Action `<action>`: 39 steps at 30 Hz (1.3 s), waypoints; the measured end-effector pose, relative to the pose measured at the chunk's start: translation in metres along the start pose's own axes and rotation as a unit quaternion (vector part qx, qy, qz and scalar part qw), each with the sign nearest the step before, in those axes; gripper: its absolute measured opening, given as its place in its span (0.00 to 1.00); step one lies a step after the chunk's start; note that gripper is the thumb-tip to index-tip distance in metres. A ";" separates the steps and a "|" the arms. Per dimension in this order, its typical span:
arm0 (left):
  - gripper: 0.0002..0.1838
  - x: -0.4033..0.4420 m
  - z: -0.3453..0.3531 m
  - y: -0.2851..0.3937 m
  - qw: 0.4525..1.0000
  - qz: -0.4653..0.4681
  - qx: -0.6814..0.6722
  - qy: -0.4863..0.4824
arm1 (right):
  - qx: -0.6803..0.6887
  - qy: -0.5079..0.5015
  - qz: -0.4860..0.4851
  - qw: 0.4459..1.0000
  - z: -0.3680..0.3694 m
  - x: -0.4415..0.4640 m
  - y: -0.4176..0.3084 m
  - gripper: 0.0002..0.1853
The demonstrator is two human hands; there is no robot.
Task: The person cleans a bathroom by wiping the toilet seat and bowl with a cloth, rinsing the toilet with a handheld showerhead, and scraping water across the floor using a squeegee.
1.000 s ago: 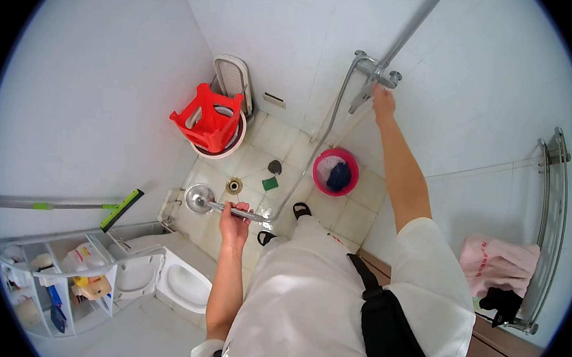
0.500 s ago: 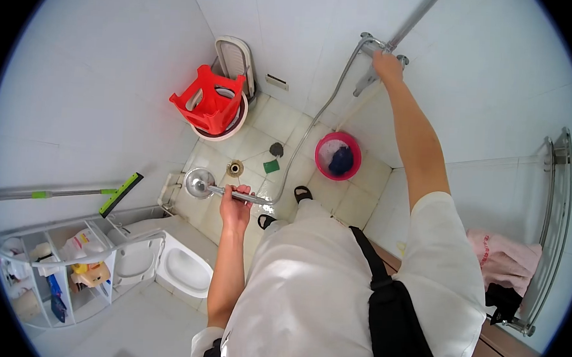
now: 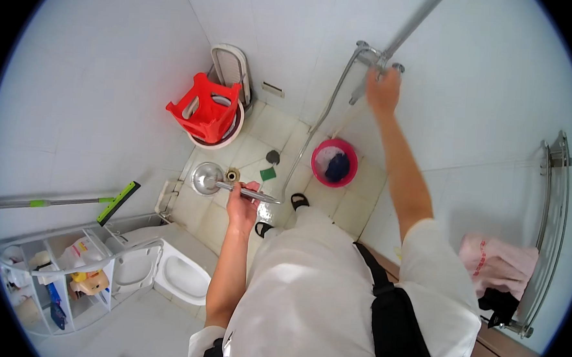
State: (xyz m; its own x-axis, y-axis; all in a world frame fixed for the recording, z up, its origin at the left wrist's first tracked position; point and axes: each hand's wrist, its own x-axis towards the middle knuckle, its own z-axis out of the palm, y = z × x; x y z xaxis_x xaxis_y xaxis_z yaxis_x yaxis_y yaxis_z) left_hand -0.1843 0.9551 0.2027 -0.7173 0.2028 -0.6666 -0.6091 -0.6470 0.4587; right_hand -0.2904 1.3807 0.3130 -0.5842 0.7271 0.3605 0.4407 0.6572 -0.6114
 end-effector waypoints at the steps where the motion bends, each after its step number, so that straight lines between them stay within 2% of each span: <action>1: 0.11 0.000 0.013 -0.003 1.000 0.000 0.007 -0.011 | 0.033 -0.075 -0.047 0.996 -0.006 -0.037 -0.002 0.27; 2: 0.09 0.000 0.027 -0.005 0.999 -0.012 0.024 -0.024 | 0.085 -0.063 -0.118 0.987 0.014 -0.082 0.009 0.15; 3: 0.09 -0.006 0.049 -0.007 0.998 -0.011 0.044 -0.040 | 0.179 -0.339 -0.027 0.923 -0.014 -0.120 -0.019 0.15; 4: 0.09 -0.009 0.069 -0.010 0.996 -0.005 0.070 -0.054 | 0.172 -0.442 -0.073 0.877 0.005 -0.162 -0.002 0.22; 5: 0.09 -0.010 0.087 -0.017 0.993 0.003 0.096 -0.071 | 0.219 -0.421 -0.173 0.863 -0.014 -0.193 -0.024 0.30; 6: 0.10 -0.002 0.091 -0.030 0.986 0.029 0.133 -0.093 | 0.146 -0.457 -0.219 0.850 -0.035 -0.201 -0.045 0.32; 7: 0.15 -0.009 0.113 -0.036 0.969 0.077 0.219 -0.084 | 0.212 -0.442 -0.188 0.851 -0.033 -0.213 -0.049 0.29; 8: 0.20 0.010 0.108 -0.053 0.920 0.149 0.332 -0.145 | 0.200 -0.403 -0.185 0.874 -0.035 -0.208 -0.054 0.27; 9: 0.23 -0.015 0.139 -0.046 0.885 0.167 0.387 -0.195 | 0.177 -0.328 -0.231 0.899 -0.040 -0.202 -0.047 0.26; 10: 0.27 -0.023 0.154 -0.050 0.852 0.198 0.407 -0.263 | 0.239 -0.249 -0.233 0.909 -0.047 -0.186 -0.042 0.22; 11: 0.28 -0.027 0.162 -0.054 0.800 0.250 0.444 -0.316 | 0.234 -0.240 -0.138 0.932 -0.048 -0.166 -0.027 0.17; 12: 0.27 -0.028 0.164 -0.057 0.783 0.260 0.441 -0.354 | 0.206 -0.092 -0.210 0.951 -0.056 -0.136 -0.021 0.11; 13: 0.26 -0.046 0.178 -0.053 0.837 0.174 0.351 -0.383 | 0.195 -0.079 -0.174 0.962 -0.090 -0.102 -0.026 0.10; 14: 0.23 -0.039 0.174 -0.048 0.813 0.173 0.402 -0.384 | 0.186 -0.068 -0.136 0.971 -0.129 -0.066 -0.038 0.10; 15: 0.21 -0.029 0.171 -0.045 0.821 0.161 0.404 -0.370 | 0.117 0.007 -0.174 0.978 -0.163 -0.028 -0.047 0.11; 16: 0.19 -0.022 0.160 -0.044 0.832 0.146 0.405 -0.350 | 0.106 0.027 -0.175 0.978 -0.190 0.013 -0.044 0.12; 18: 0.17 0.010 0.127 -0.046 0.869 0.116 0.377 -0.298 | 0.103 0.044 -0.234 0.966 -0.274 0.082 -0.089 0.14; 19: 0.16 0.025 0.111 -0.045 0.887 0.098 0.364 -0.267 | 0.057 0.065 -0.295 0.952 -0.315 0.108 -0.117 0.17; 20: 0.16 0.032 0.094 -0.042 0.895 0.089 0.364 -0.244 | -0.047 0.066 -0.295 0.952 -0.354 0.130 -0.142 0.20; 21: 0.16 0.039 0.080 -0.036 0.901 0.077 0.365 -0.221 | -0.029 0.051 -0.270 0.961 -0.385 0.144 -0.174 0.23; 23: 0.17 0.049 0.062 -0.032 0.908 0.061 0.374 -0.181 | -0.073 0.142 -0.363 0.918 -0.422 0.185 -0.207 0.25; 24: 0.17 0.052 0.055 -0.030 0.909 0.055 0.381 -0.161 | -0.022 0.120 -0.328 0.937 -0.436 0.193 -0.225 0.25; 25: 0.17 0.054 0.051 -0.028 0.910 0.051 0.387 -0.141 | 0.029 0.097 -0.292 0.951 -0.444 0.199 -0.244 0.25; 27: 0.16 0.053 0.043 -0.026 0.916 0.044 0.376 -0.132 | 0.123 0.070 -0.344 0.928 -0.450 0.218 -0.273 0.26; 30: 0.16 0.049 0.040 -0.024 0.924 0.040 0.362 -0.118 | 0.186 -0.022 -0.340 0.922 -0.428 0.225 -0.325 0.25; 31: 0.16 0.046 0.039 -0.022 0.925 0.039 0.360 -0.113 | 0.212 -0.041 -0.367 0.905 -0.415 0.216 -0.339 0.24; 33: 0.16 0.038 0.034 -0.019 0.931 0.051 0.346 -0.106 | 0.125 0.000 -0.401 0.908 -0.389 0.246 -0.350 0.23; 36: 0.16 0.032 0.019 -0.012 0.941 0.061 0.322 -0.082 | 0.038 0.073 -0.385 0.919 -0.377 0.257 -0.349 0.22; 39: 0.16 0.024 -0.001 -0.013 0.950 0.054 0.303 -0.046 | 0.001 0.087 -0.387 0.918 -0.378 0.267 -0.343 0.22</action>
State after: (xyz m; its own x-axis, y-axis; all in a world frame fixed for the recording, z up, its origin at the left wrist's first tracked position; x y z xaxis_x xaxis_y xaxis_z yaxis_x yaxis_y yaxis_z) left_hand -0.1933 0.9674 0.1803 -0.7957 0.2410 -0.5556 -0.5939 -0.1302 0.7940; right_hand -0.3401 1.4244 0.8847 -0.6031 0.0638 0.7951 -0.0619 0.9900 -0.1264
